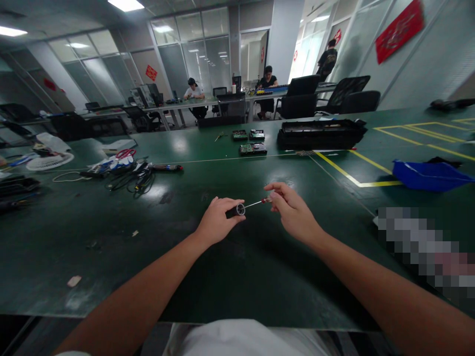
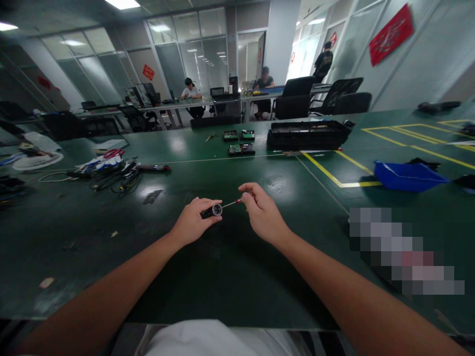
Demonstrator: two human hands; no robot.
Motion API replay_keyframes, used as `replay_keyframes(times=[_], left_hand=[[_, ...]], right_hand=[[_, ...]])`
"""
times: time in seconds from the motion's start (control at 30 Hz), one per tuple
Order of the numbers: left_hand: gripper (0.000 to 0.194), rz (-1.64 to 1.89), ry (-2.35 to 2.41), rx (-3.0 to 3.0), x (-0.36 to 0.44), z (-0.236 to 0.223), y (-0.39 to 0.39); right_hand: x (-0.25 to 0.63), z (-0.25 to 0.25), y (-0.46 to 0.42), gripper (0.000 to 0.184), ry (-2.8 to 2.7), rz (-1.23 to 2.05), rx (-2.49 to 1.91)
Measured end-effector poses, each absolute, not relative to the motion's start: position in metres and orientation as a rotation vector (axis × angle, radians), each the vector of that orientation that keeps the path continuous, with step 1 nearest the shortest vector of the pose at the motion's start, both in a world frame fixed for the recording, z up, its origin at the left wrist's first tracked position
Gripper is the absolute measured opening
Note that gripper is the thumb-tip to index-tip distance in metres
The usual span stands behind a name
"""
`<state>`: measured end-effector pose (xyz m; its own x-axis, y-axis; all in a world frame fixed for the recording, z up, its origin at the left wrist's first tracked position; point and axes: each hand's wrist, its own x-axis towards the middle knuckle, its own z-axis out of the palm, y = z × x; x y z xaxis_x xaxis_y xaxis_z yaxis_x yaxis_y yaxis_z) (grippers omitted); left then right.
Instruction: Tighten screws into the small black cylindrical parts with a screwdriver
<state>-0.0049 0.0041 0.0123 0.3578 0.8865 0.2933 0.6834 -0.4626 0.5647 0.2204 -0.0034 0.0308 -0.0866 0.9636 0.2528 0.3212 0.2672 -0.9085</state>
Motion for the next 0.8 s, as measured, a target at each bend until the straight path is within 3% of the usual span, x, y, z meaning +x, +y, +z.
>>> replay_keyframes(times=[0.13, 0.33, 0.67, 0.8], left_hand=[[0.040, 0.827, 1.401, 2.264, -0.0056, 0.0121, 0.0046], [0.041, 0.811, 1.359, 2.275, -0.0048, 0.0124, 0.0034], [0.041, 0.829, 1.366, 2.247, -0.0046, 0.0121, 0.0044], [0.040, 0.824, 1.361, 2.246, -0.0036, 0.0136, 0.0033]], right_hand=[[0.2195, 0.0296, -0.0041, 0.016, -1.601, 0.863, -1.175], [0.2183, 0.0370, -0.0078, 0.035, -1.639, 0.822, -1.255], [0.2200, 0.0331, -0.0066, 0.014, -1.625, 0.899, -1.197], [0.2199, 0.0350, -0.0074, 0.027, -1.671, 0.887, -1.235]])
